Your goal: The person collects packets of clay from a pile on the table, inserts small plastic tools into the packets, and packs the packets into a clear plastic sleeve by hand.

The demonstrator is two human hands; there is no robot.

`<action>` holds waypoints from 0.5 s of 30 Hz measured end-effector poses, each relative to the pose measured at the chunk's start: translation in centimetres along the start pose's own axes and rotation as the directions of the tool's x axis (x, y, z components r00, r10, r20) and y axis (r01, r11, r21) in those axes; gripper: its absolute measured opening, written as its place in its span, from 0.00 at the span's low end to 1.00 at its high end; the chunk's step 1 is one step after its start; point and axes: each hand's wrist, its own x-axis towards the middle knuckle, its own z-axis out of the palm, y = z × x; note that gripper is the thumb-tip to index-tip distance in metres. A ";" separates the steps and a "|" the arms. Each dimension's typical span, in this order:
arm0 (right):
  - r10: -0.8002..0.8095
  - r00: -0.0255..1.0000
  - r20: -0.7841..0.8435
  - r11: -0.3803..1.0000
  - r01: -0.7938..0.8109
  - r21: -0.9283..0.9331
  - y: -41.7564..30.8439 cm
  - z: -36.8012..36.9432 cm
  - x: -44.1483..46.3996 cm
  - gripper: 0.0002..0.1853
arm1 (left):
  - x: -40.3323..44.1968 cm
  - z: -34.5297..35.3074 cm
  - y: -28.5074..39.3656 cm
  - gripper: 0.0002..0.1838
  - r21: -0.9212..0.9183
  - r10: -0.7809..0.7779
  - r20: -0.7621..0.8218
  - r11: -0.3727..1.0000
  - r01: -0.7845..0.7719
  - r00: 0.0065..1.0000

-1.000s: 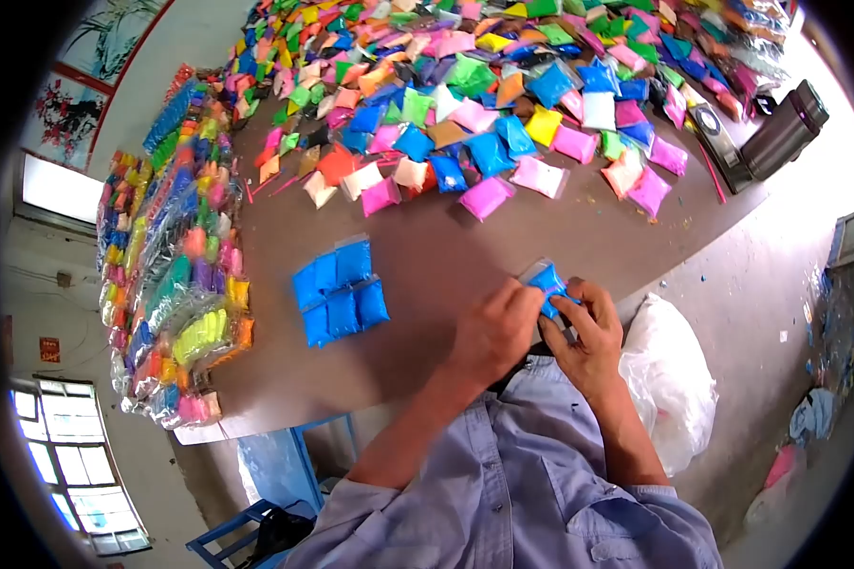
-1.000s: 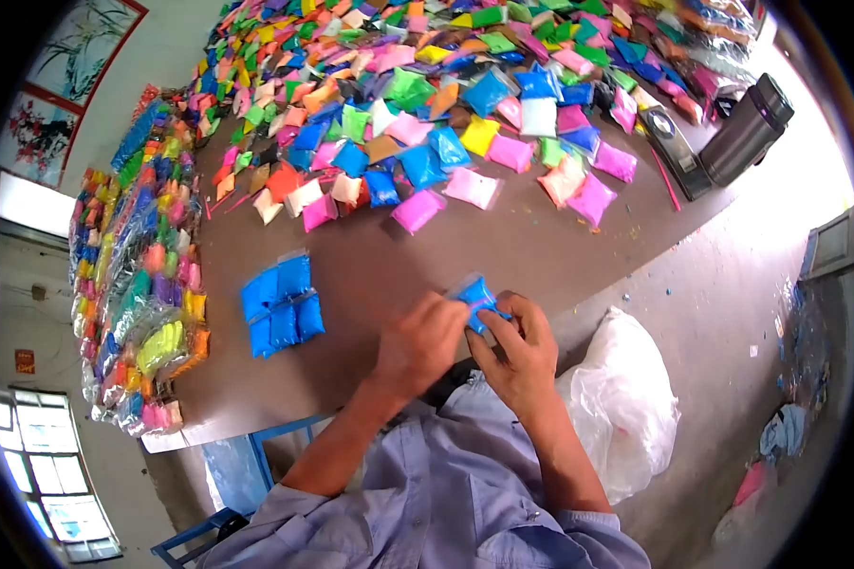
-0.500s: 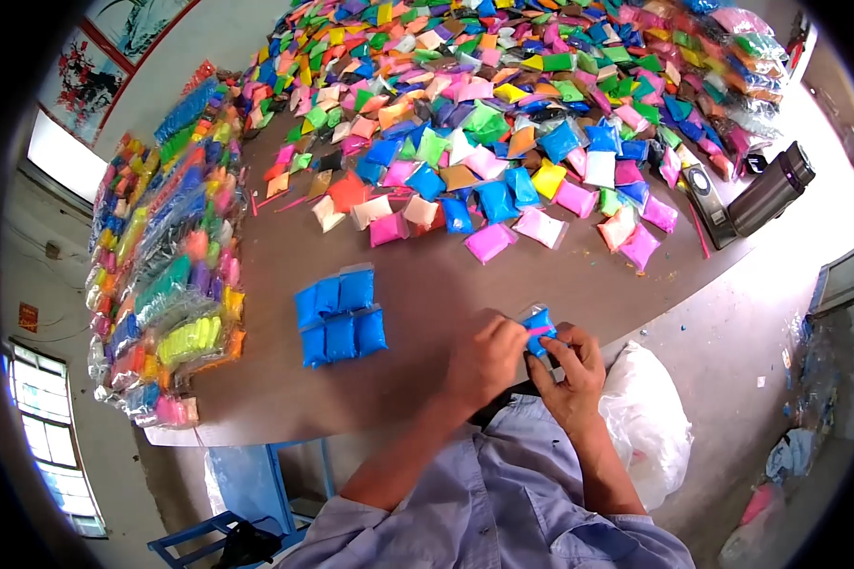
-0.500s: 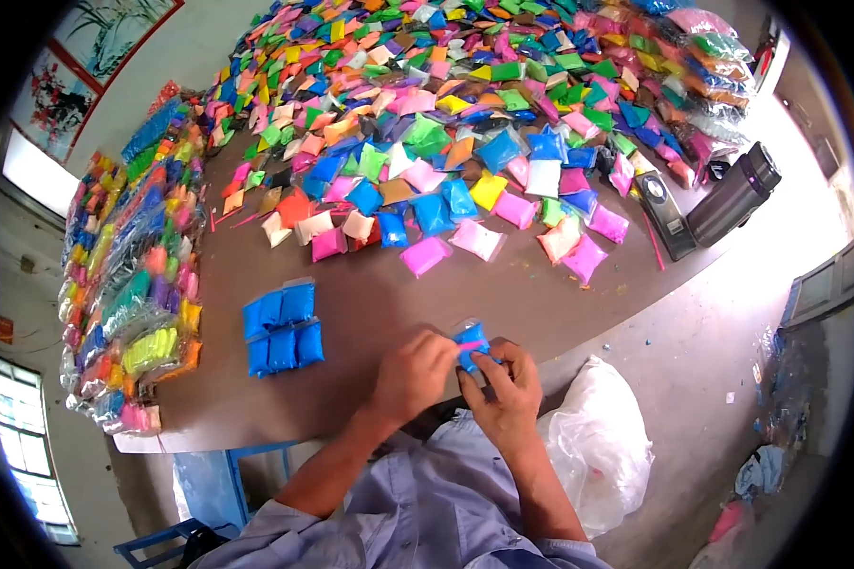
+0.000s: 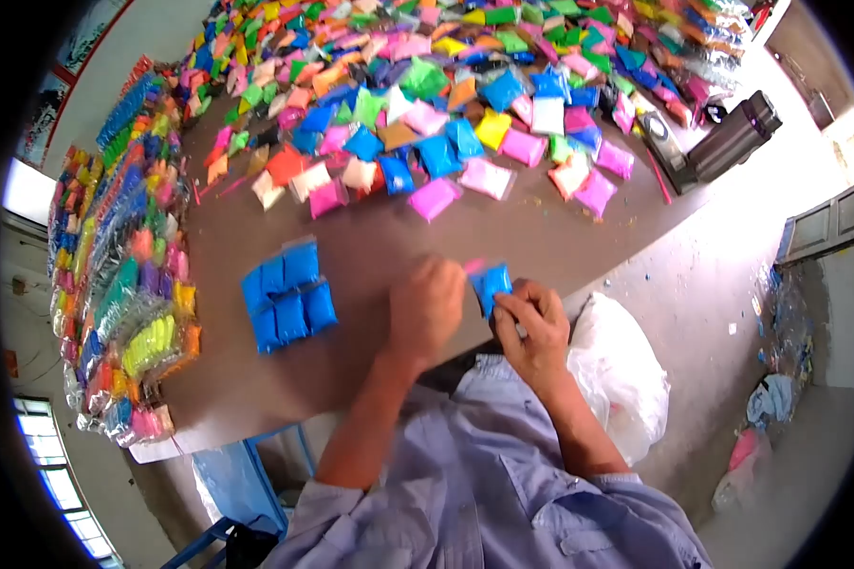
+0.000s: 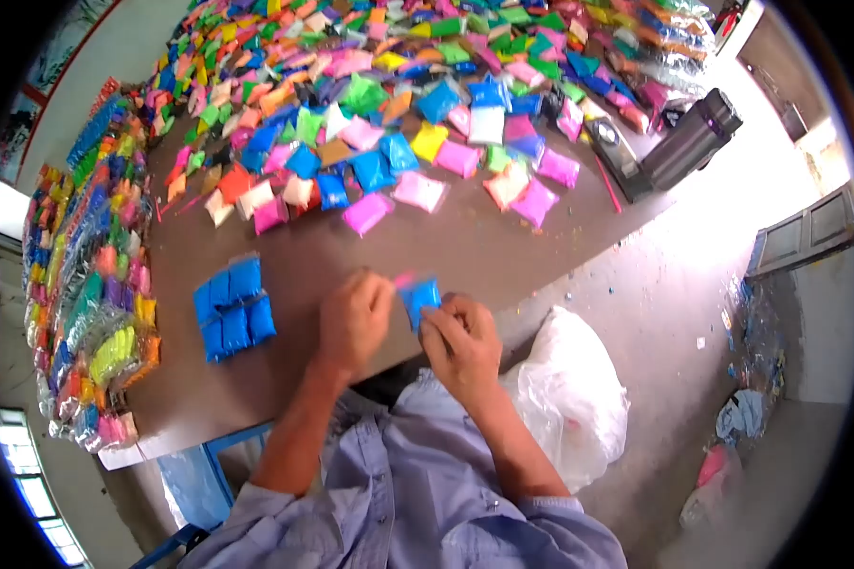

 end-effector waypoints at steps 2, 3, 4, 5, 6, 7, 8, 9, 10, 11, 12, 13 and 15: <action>-0.003 1.000 0.005 1.000 0.003 0.001 0.2 0.1 0.0 0.13 | 0.7 -0.2 -0.7 0.01 0.007 -0.097 -0.052 0.995 0.097 0.994; -0.034 0.999 -0.015 0.999 0.034 0.006 0.4 0.2 -0.1 0.12 | 0.3 -0.5 -0.1 0.01 0.004 -0.113 -0.037 0.994 0.113 0.993; 0.001 1.000 -0.005 1.000 -0.001 0.024 0.4 0.2 -0.2 0.12 | 0.4 -1.1 0.7 0.02 -0.070 -0.099 -0.038 0.993 0.096 0.994; 0.013 1.000 -0.004 1.000 -0.013 0.024 0.4 0.3 -0.2 0.12 | 0.5 -1.4 1.2 0.02 -0.142 -0.081 -0.041 0.987 0.075 0.996; 0.003 1.000 -0.010 1.000 -0.003 0.012 0.4 0.3 -0.1 0.12 | 0.1 -1.2 1.7 0.02 -0.141 -0.085 -0.029 0.987 0.080 0.996; -0.011 1.000 -0.015 1.000 0.011 -0.002 0.4 0.3 -0.1 0.12 | -0.6 -0.8 2.5 0.02 -0.137 0.001 -0.029 0.991 -0.005 1.000; -0.010 1.000 -0.028 1.000 0.010 -0.001 0.4 0.4 -0.2 0.12 | -1.0 -0.5 2.9 0.02 -0.134 0.087 -0.032 0.987 -0.090 0.996; -0.006 1.000 -0.025 1.000 0.006 -0.003 0.4 0.4 -0.1 0.12 | -0.9 -0.4 2.8 0.02 -0.136 0.084 -0.029 0.987 -0.087 0.996; 0.013 1.000 -0.017 1.000 -0.012 0.008 0.3 0.3 -0.1 0.12 | -0.6 -0.2 2.4 0.02 -0.129 0.005 -0.012 0.992 -0.006 1.000; 0.030 1.000 -0.008 0.999 -0.030 0.018 0.3 0.3 -0.1 0.12 | -0.3 0.0 2.0 0.02 -0.119 -0.075 0.003 0.990 0.075 0.997; 0.032 0.999 -0.006 0.999 -0.032 0.017 0.3 0.3 -0.1 0.12 | 0.2 0.1 1.3 0.02 -0.121 -0.078 0.004 0.990 0.078 0.997; 0.014 1.000 -0.009 1.000 -0.014 0.010 0.3 0.2 -0.1 0.12 | 0.7 0.1 0.4 0.03 -0.106 -0.081 -0.013 0.991 0.079 0.997; -0.008 1.000 -0.016 1.000 0.008 0.004 0.5 0.2 0.3 0.12 | 1.2 -0.1 0.2 0.03 -0.090 -0.078 -0.033 0.993 0.075 0.996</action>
